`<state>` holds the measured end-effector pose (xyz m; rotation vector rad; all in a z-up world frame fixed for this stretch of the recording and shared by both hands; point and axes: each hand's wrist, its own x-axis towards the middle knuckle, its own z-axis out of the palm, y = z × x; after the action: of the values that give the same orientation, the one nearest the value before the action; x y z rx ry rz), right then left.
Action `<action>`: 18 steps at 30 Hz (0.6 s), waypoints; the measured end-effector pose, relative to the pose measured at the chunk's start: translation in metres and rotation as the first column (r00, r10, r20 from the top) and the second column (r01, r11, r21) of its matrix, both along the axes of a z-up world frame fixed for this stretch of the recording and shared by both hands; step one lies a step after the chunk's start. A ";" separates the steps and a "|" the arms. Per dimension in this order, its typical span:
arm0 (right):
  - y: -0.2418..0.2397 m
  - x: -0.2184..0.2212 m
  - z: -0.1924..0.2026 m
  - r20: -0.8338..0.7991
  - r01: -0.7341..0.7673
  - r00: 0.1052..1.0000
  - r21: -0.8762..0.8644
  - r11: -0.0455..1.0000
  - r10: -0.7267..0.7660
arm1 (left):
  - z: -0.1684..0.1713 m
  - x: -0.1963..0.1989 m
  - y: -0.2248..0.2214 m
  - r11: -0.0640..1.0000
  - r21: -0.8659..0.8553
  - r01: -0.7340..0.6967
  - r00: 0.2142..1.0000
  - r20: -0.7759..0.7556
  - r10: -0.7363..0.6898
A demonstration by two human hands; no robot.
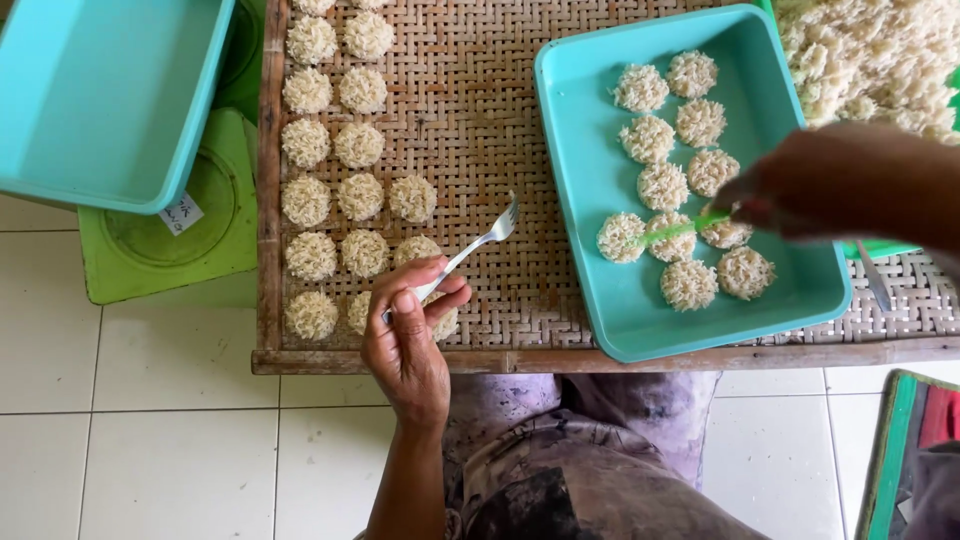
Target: Shape rice mixture into small circular crackers using a fork and a spatula in a tray
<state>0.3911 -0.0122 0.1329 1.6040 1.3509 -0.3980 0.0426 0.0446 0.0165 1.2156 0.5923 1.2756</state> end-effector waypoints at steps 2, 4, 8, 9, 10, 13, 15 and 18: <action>-0.007 -0.006 -0.020 -0.128 -0.091 0.988 -0.029 0.995 0.086 | 0.001 0.005 -0.001 1.000 0.009 0.014 1.000 -0.014 -0.013; -0.005 -0.008 -0.030 -0.248 -0.178 0.954 -0.028 0.984 0.166 | 0.002 0.011 -0.003 0.999 0.030 0.028 0.999 -0.019 -0.028; 0.035 0.005 -0.027 -0.281 -0.114 0.939 0.287 0.951 0.198 | 0.010 0.012 -0.005 0.999 0.024 0.035 0.999 0.003 -0.035; 0.043 0.013 -0.024 -0.297 -0.022 0.944 0.380 0.925 0.144 | 0.012 0.012 -0.006 0.999 0.005 0.038 0.999 -0.001 -0.038; 0.049 0.020 -0.021 -0.296 -0.018 0.944 0.384 0.923 0.142 | 0.012 0.012 -0.006 0.999 0.009 0.042 0.999 -0.001 -0.042; 0.063 0.040 -0.011 -0.371 0.145 0.929 0.330 0.933 -0.013 | 0.006 0.016 -0.003 1.000 0.008 0.020 1.000 -0.009 -0.020; 0.065 0.048 -0.006 -0.335 0.189 0.942 0.535 0.823 0.001 | -0.001 0.023 0.001 0.997 0.067 0.044 0.999 -0.008 -0.044; 0.067 0.064 -0.050 -0.298 0.200 0.950 0.372 0.907 -0.087 | 0.000 0.030 -0.001 0.995 0.062 0.073 0.997 -0.044 -0.070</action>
<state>0.4556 0.0550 0.0833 2.0558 1.6031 -0.4713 0.0721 0.0439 0.0169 1.3076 0.5368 1.2190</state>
